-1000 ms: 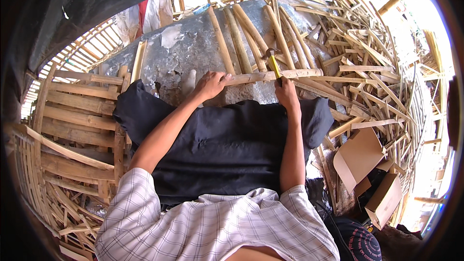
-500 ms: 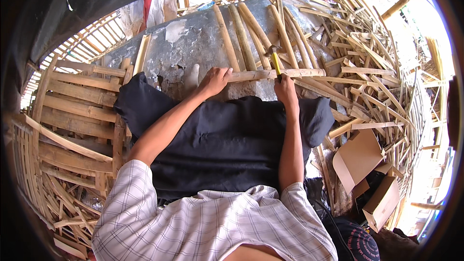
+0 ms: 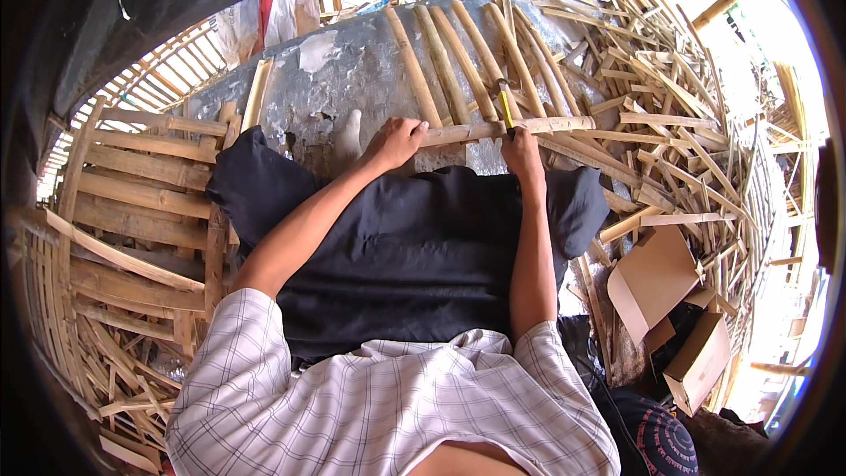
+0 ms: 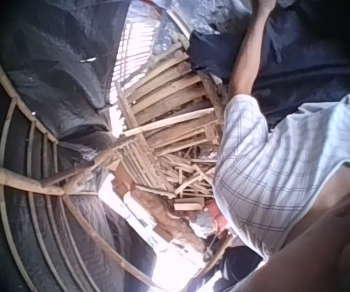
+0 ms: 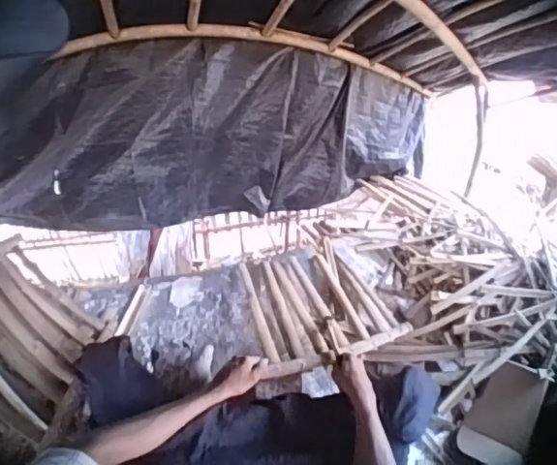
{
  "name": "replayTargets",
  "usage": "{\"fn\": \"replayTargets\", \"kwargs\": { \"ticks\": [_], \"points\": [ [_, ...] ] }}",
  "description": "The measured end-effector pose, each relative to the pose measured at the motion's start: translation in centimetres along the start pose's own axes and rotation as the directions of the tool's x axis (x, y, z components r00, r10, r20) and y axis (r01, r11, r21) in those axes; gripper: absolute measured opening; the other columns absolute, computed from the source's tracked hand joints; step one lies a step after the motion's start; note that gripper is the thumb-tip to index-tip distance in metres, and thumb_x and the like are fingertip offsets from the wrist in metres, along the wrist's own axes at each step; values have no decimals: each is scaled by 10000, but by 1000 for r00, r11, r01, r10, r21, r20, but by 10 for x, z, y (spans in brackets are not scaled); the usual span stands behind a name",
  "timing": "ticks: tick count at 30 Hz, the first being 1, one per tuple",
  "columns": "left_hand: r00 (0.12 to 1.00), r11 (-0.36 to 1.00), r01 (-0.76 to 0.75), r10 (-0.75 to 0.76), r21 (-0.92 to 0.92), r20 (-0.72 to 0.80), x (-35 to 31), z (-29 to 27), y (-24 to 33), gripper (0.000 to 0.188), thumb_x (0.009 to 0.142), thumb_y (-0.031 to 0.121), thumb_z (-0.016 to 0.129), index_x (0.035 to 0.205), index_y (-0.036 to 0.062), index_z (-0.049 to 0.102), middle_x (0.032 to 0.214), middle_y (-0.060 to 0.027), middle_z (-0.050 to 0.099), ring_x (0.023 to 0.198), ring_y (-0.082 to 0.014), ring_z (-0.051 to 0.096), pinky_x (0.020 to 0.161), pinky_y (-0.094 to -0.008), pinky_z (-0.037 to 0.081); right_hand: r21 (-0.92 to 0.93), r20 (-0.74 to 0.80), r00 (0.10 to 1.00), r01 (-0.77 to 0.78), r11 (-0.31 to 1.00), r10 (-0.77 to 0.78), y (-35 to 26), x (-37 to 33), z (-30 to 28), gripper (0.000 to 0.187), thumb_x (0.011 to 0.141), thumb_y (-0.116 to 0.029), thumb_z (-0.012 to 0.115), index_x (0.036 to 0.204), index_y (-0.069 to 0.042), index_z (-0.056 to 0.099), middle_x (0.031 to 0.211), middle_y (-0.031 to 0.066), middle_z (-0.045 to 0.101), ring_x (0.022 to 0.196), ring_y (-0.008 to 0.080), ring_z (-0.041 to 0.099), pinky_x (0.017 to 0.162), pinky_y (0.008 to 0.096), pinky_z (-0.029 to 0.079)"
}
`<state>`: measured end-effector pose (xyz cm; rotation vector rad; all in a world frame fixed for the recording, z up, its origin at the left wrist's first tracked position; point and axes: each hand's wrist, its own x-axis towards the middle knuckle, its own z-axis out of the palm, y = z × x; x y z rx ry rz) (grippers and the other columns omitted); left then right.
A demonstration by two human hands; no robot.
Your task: The person hammers nails to join wooden slats to cross-beams, assembling bamboo-like grates.
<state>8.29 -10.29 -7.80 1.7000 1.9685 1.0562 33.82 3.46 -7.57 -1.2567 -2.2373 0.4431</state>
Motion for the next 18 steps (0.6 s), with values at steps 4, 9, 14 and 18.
{"fn": "replayTargets", "kwargs": {
  "ticks": [4,9,14,18],
  "points": [
    [999,998,29,-27,-57,41,2,-6,-5,446,1013,324,488,809,-39,646,783,-284,625,826,-469,634,739,-514,482,47,110,976,-194,980,188,-6,8,-7,259,923,-165,586,933,90,628,690,288,641,567,385,663,576,468,522],
    [996,994,41,-33,-100,81,5,0,-4,456,1014,332,480,813,-45,640,795,-291,620,843,-479,628,746,-521,476,-15,120,976,-181,983,182,1,11,-8,264,941,-164,549,942,92,613,682,281,635,547,353,661,548,448,519],
    [982,980,189,-186,-70,38,2,4,-19,491,995,388,484,832,-32,680,827,-300,645,866,-472,648,782,-529,493,501,457,844,-504,704,279,-40,-11,-41,248,1018,-226,537,834,-77,466,583,-44,389,435,65,369,378,254,285],
    [974,971,226,-225,-77,21,-1,10,-10,513,986,389,498,787,-43,691,793,-311,643,836,-474,656,764,-537,504,526,663,714,-658,539,225,-81,-43,-81,267,1049,-248,510,830,-110,444,608,-73,326,447,35,291,377,219,202]
  ]
}}
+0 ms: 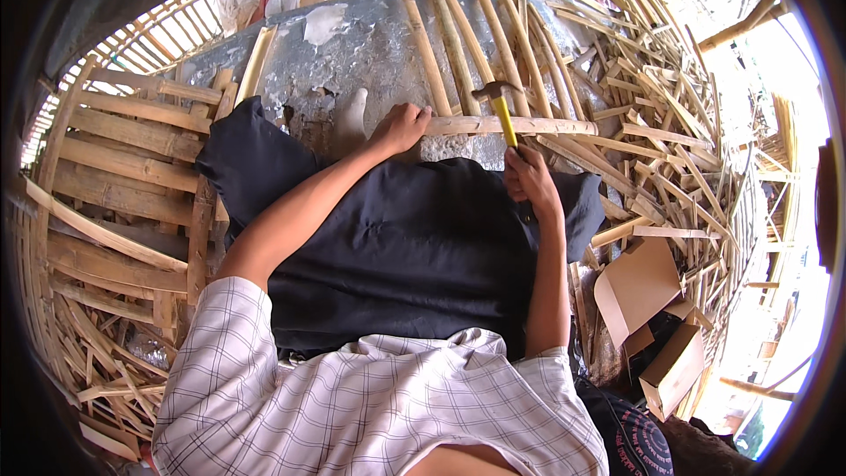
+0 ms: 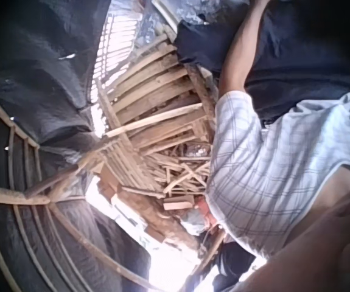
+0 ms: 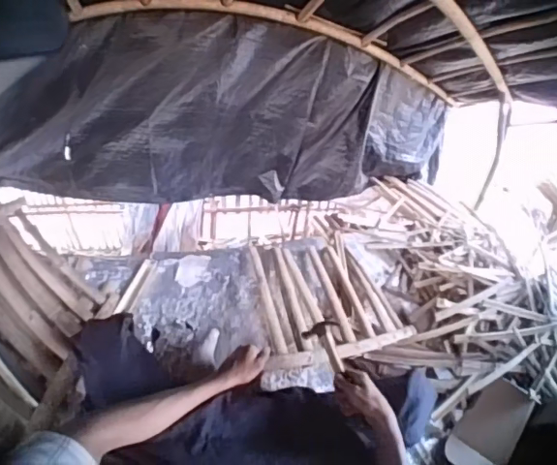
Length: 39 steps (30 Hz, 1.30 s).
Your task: The person hammers nails to join wooden slats to cross-beams, assembling bamboo-like grates.
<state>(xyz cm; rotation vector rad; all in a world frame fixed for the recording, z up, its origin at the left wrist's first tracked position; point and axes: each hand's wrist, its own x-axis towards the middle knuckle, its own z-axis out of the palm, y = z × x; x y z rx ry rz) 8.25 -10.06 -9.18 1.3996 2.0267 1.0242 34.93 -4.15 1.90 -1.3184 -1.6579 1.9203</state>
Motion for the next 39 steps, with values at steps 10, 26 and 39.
{"fn": "replayTargets", "kwargs": {
  "ticks": [10,26,39],
  "points": [
    [994,996,-91,90,-24,-57,-1,2,5,506,998,322,487,734,-80,645,716,-322,607,757,-476,655,688,-525,501,146,7,998,-70,987,70,2,-31,4,305,1059,-314,498,848,-99,451,611,-55,348,445,40,305,387,222,214],
    [998,999,-44,43,-26,-38,-3,3,-3,536,1006,330,476,735,-101,641,726,-330,611,770,-479,658,713,-525,508,-220,66,980,-168,961,186,-23,-39,6,309,1059,-313,495,844,-93,464,584,-48,392,438,51,332,383,245,247],
    [996,998,-6,12,-66,88,6,-1,-9,569,1007,383,475,754,-97,647,754,-349,610,810,-494,657,739,-540,500,-669,26,938,273,691,-346,-32,-42,20,191,991,-150,567,1013,40,561,768,289,590,756,509,547,634,494,431]
  ]
}}
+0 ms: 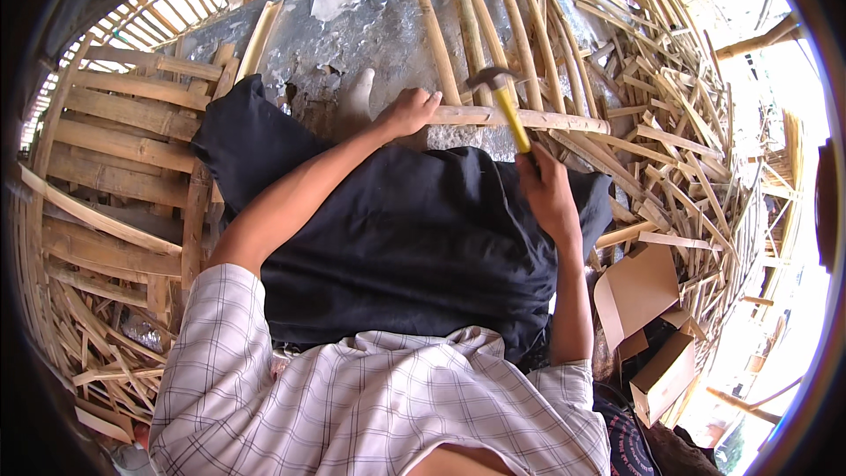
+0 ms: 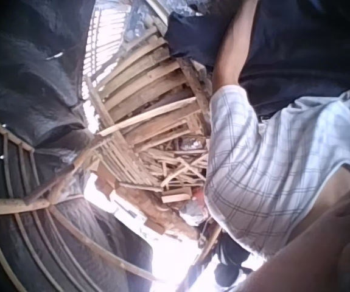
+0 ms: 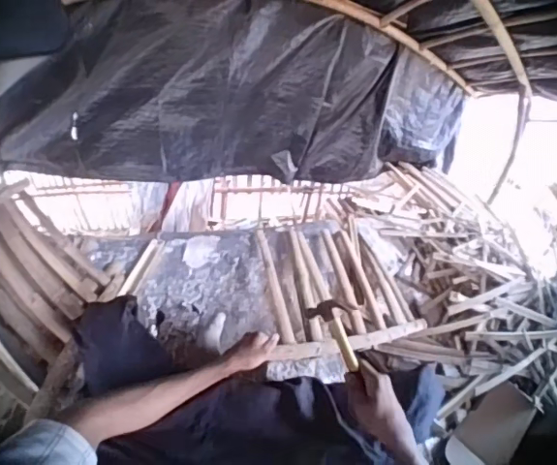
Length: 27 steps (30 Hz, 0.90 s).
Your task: The person hammers nails to join wooden slats to cross-beams, assembling bamboo-like grates.
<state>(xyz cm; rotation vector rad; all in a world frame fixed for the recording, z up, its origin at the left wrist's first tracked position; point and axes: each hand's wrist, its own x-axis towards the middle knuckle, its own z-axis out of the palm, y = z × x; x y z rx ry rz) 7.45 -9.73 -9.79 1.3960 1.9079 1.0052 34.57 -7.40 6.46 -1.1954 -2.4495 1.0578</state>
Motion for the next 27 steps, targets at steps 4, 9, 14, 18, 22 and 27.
{"fn": "replayTargets", "kwargs": {
  "ticks": [4,9,14,18,22,27],
  "points": [
    [999,1000,4,-4,4,33,4,1,-1,570,1002,405,480,792,-97,650,797,-357,618,853,-493,656,767,-541,502,-235,-231,963,81,969,-137,28,-5,37,234,997,-174,568,1063,47,527,777,306,588,780,521,548,664,544,418],
    [997,998,41,-43,37,59,0,-5,6,562,1005,397,472,799,-95,650,814,-354,623,870,-494,651,782,-539,507,-50,86,993,-71,996,75,21,1,-7,236,992,-199,568,954,33,579,725,247,589,700,405,554,630,467,430],
    [998,997,46,-48,66,35,0,-3,7,541,1011,371,462,802,-89,655,813,-343,629,865,-495,651,784,-541,510,159,-302,953,21,987,28,9,4,14,176,1012,-140,539,988,26,486,633,201,537,487,282,476,491,430,371],
    [999,994,-37,37,105,-4,-6,-3,18,532,1016,357,451,801,-80,662,806,-338,631,837,-494,653,778,-557,509,-296,90,995,69,953,-44,20,-18,27,247,990,-213,585,1098,4,539,903,311,613,883,472,574,778,575,432],
    [995,987,59,-46,150,-85,-7,-4,0,525,1016,356,447,818,-73,675,833,-330,651,847,-484,665,790,-542,528,-255,-58,992,92,963,-110,-16,-8,1,232,993,-203,583,1072,14,561,742,269,604,745,501,559,681,560,426],
    [996,984,38,-22,175,-90,-2,4,7,515,1010,352,448,829,-69,682,839,-327,656,864,-481,666,799,-529,536,-358,-198,973,37,933,-115,20,-17,43,272,1017,-188,533,1179,6,434,791,322,596,675,510,561,671,601,436]
  ]
}}
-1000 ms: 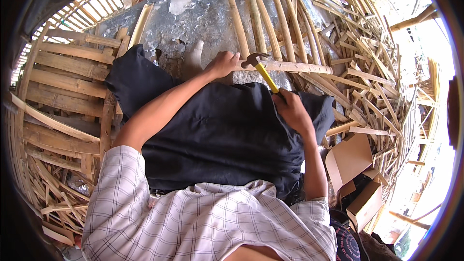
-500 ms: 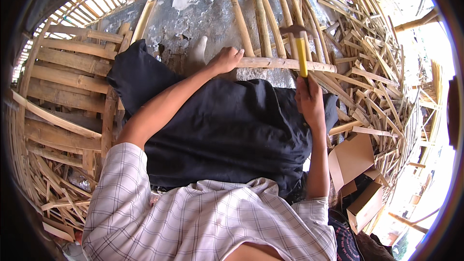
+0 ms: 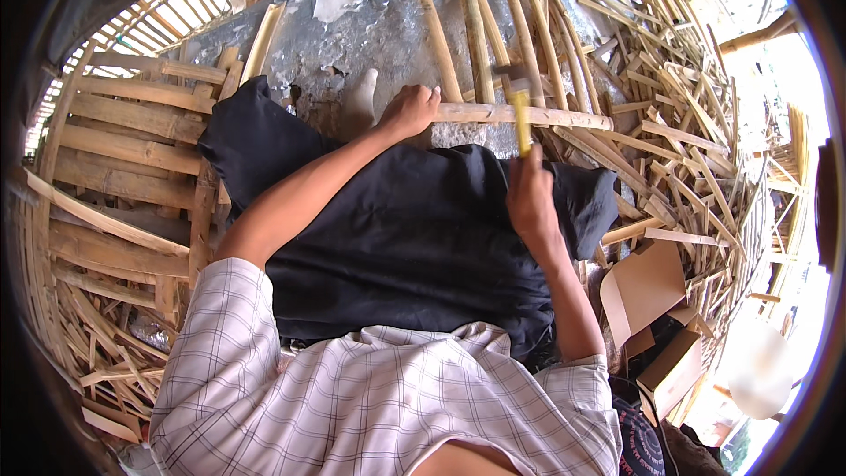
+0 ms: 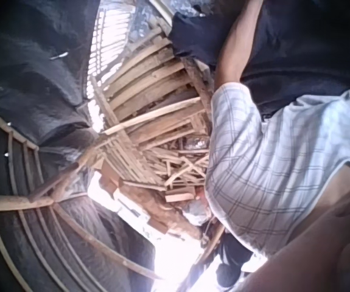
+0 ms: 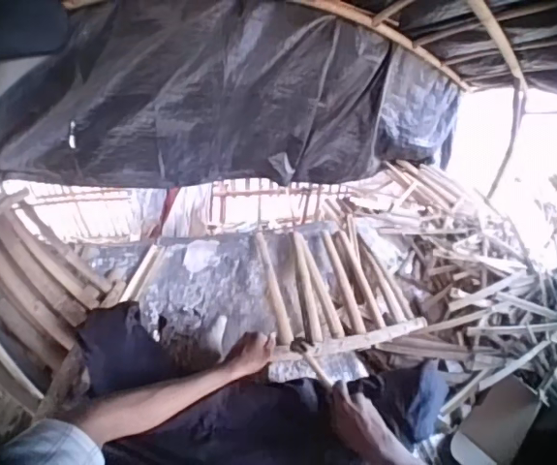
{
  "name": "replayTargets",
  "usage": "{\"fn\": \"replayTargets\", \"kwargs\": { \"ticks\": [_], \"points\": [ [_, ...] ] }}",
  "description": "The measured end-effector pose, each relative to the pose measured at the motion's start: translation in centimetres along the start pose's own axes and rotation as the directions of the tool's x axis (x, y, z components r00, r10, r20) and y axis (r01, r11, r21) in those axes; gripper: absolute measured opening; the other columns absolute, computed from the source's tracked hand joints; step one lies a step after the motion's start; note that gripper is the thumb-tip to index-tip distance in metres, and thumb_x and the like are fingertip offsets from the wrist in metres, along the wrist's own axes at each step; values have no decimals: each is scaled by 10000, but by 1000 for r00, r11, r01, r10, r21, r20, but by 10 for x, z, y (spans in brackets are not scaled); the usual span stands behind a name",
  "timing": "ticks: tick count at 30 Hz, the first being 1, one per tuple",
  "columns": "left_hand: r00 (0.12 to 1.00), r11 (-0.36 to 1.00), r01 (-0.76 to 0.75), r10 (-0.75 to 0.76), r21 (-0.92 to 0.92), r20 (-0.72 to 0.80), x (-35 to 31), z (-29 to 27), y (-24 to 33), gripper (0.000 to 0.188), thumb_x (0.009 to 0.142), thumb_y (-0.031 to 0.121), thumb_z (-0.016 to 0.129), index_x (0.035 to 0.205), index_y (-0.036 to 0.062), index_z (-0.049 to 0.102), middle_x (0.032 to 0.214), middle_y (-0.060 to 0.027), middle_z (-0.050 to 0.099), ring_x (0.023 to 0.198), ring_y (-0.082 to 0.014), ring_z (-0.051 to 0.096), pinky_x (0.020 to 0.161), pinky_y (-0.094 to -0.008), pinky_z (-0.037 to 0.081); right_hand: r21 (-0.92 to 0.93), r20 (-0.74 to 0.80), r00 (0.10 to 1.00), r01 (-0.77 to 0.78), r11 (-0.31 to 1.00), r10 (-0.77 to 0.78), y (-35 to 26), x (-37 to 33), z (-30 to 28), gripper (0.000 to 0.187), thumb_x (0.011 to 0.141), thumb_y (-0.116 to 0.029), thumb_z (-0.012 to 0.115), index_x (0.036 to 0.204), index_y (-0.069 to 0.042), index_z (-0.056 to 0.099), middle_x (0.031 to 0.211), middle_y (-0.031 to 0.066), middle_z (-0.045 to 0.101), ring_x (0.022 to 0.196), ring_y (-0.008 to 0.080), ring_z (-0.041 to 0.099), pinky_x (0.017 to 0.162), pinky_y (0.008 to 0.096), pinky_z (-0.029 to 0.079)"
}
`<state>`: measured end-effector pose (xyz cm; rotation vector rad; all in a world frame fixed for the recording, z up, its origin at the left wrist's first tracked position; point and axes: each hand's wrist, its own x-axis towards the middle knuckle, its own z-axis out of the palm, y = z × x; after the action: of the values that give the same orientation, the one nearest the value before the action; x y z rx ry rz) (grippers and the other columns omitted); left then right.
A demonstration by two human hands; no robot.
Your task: The person hammers nails to join wooden slats to cross-beams, assembling bamboo-like grates.
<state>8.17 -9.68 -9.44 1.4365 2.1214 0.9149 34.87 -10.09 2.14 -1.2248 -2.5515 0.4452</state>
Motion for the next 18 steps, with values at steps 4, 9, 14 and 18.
{"fn": "replayTargets", "kwargs": {
  "ticks": [4,9,14,18],
  "points": [
    [998,999,28,-27,19,-54,-4,-2,-2,502,999,345,454,827,-67,685,850,-322,659,870,-474,665,803,-532,533,-11,136,983,122,992,-119,-5,-1,-18,198,999,-163,551,1088,4,492,784,296,594,748,502,603,669,603,435],
    [997,997,76,-76,-10,2,-1,-4,2,495,997,359,457,843,-48,694,877,-310,669,891,-476,661,820,-531,529,183,-157,988,30,983,-1,-26,10,-33,213,1007,-148,548,1078,43,488,705,295,588,705,533,555,612,575,411],
    [981,982,188,-189,25,46,-4,-8,3,488,978,392,451,893,-8,716,953,-283,689,922,-464,669,861,-544,519,69,188,975,104,992,-116,-5,-9,15,241,1019,-206,532,1090,13,461,791,278,597,764,486,568,686,576,437],
    [981,979,192,-192,67,0,2,-17,-7,529,985,425,435,887,-11,717,968,-277,694,946,-458,667,883,-542,513,144,-33,994,109,984,-105,-45,3,-20,235,1006,-217,563,1001,13,509,796,265,600,760,450,590,679,576,426]
  ]
}}
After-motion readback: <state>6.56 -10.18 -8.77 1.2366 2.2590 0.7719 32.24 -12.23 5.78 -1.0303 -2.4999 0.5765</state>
